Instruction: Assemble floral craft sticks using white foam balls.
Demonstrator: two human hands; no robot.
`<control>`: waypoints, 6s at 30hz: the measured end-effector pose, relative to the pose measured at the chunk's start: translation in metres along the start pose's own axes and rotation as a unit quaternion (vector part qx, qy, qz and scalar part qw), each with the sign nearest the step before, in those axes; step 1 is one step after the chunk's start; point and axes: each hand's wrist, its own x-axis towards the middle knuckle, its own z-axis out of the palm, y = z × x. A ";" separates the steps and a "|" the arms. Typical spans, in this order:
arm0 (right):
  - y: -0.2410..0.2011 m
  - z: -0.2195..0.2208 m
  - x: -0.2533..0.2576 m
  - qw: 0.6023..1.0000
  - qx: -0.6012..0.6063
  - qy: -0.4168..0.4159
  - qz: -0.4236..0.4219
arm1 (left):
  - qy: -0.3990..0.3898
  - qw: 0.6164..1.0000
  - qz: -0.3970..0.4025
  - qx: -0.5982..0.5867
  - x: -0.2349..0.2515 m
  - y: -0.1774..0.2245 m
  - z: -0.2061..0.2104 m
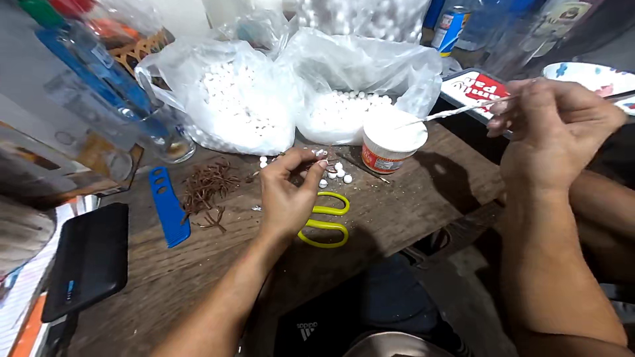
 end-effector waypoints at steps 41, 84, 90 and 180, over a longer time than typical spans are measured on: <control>-0.022 0.044 -0.025 0.947 0.197 0.013 0.254 | -0.018 0.998 0.060 0.029 -0.011 -0.001 0.007; -0.023 0.044 -0.038 0.937 0.217 0.023 0.272 | 0.016 0.997 0.048 0.054 -0.010 0.000 0.007; -0.023 0.045 -0.039 0.936 0.218 0.020 0.277 | 0.021 0.997 0.044 0.054 -0.010 0.001 0.007; -0.014 0.165 -0.006 0.877 -0.241 -0.412 -0.063 | 0.129 0.960 -0.228 -0.099 0.004 -0.013 -0.049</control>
